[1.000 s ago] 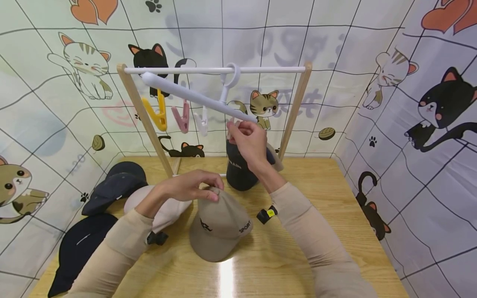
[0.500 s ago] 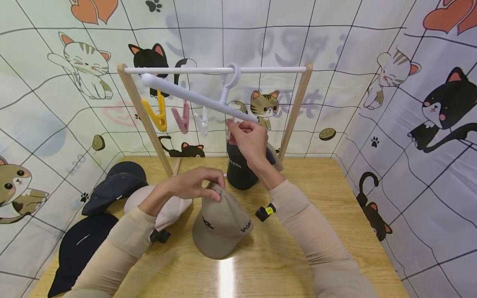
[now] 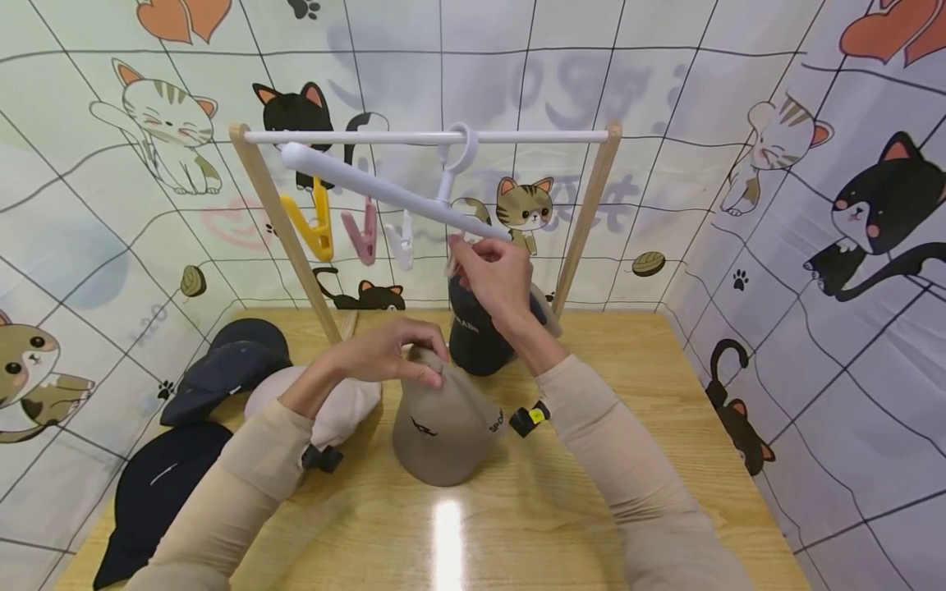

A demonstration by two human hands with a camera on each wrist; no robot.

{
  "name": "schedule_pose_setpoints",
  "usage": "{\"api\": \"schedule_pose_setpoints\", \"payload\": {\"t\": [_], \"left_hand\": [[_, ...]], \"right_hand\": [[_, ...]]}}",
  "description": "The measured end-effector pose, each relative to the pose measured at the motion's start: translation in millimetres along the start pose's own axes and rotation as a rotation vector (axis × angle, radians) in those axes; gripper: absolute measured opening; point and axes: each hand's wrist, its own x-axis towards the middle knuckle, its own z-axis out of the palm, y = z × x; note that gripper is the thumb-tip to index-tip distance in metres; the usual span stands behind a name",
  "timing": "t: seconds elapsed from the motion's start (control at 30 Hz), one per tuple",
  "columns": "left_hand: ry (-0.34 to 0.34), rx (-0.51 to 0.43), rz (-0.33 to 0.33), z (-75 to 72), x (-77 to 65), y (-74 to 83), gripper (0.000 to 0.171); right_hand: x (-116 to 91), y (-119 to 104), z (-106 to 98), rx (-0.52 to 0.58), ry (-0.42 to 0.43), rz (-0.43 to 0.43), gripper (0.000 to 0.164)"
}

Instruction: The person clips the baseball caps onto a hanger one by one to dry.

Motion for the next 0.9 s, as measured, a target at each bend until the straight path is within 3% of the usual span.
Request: {"api": "schedule_pose_setpoints", "payload": {"t": [0.33, 0.63, 0.9], "left_hand": [[0.068, -0.087, -0.082, -6.5, 4.5, -0.9, 0.02], [0.032, -0.081, -0.025, -16.2, 6.5, -1.2, 0.021], [0.08, -0.097, 0.01, -21.1, 8.5, -2.5, 0.023]], "right_hand": [[0.0, -3.9, -2.3, -0.036, -0.014, -0.019, 0.038], [0.5, -5.7, -2.0, -0.042, -0.048, -0.016, 0.035], [-1.2, -10.2, -2.7, -0.079, -0.07, 0.002, 0.039]]}}
